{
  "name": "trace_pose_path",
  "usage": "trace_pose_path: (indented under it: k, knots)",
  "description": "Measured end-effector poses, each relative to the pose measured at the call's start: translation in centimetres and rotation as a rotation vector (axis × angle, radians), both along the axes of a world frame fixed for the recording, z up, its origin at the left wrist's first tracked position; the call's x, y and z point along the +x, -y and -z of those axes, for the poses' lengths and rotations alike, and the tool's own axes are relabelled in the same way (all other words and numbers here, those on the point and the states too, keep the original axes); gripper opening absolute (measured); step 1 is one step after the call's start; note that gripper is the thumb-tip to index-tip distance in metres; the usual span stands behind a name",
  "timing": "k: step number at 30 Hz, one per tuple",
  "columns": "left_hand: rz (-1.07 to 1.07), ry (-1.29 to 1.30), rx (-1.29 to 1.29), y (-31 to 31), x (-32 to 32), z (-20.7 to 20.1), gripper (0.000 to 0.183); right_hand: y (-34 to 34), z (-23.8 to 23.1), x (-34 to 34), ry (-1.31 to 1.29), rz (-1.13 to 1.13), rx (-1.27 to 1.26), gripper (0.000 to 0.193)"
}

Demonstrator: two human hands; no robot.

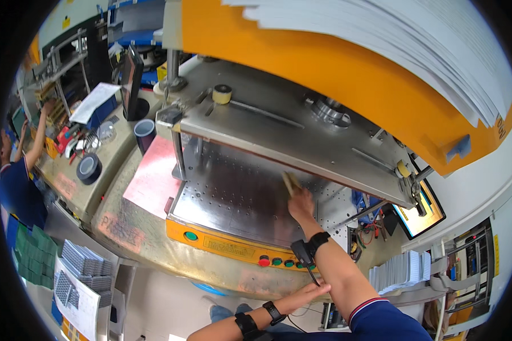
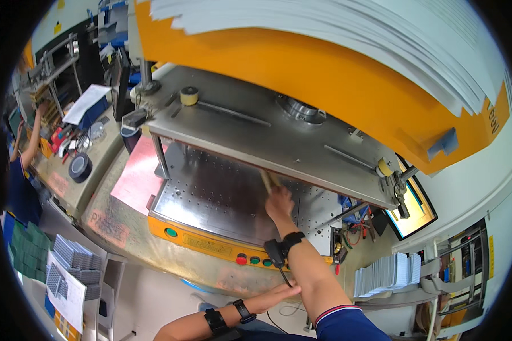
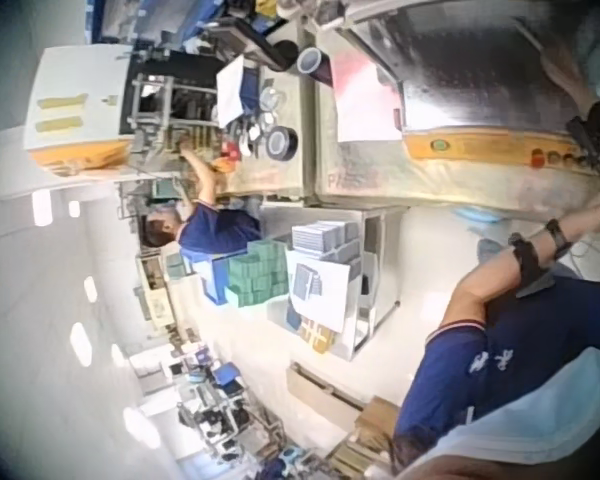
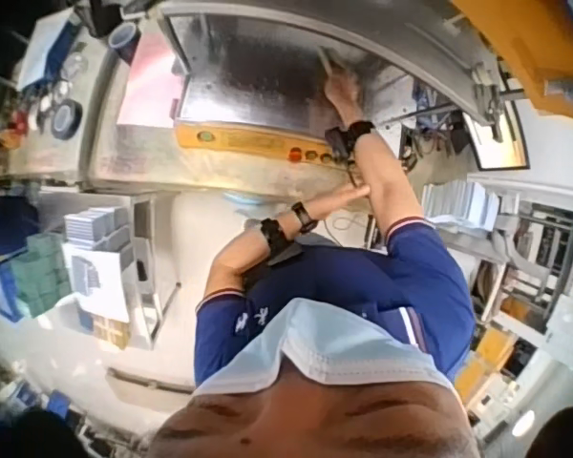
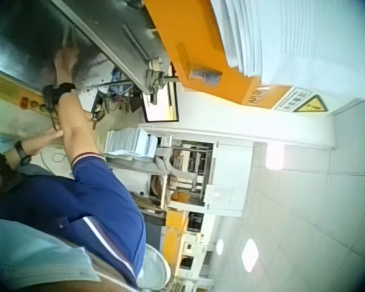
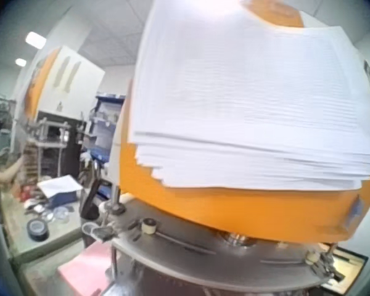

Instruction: Cleaning and organizing a fabrication workstation using brushes and moving items.

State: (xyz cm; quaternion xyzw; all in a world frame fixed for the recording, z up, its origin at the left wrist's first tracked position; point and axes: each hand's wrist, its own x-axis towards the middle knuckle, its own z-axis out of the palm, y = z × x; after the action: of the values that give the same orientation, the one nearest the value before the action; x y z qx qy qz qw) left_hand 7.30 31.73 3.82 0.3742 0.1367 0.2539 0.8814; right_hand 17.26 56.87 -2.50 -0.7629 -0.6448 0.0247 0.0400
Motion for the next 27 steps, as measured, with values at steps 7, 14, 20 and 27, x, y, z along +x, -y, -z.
trace_pose_path:
  k: [7, 14, 20, 27]
  knots:
    - [0.46, 0.43, 0.124, 3.9, -1.5, 3.1, 0.038, -6.5, -3.6, 9.1, -0.023, 0.208, 0.085, 0.046]
    - [0.276, 0.233, 0.459, 5.9, 0.1, 7.6, 0.039, -11.3, 3.8, 18.9, 0.379, 0.114, 0.487, 0.046]
    - [0.113, 0.227, 0.326, 2.9, 0.9, 6.8, 0.039, -17.7, 4.1, 8.7, 0.26, -0.364, 0.163, 0.045]
    - [-0.069, 0.301, 0.246, -1.9, 1.6, 5.0, 0.038, -25.1, 5.8, 2.3, 0.258, -0.478, 0.229, 0.045]
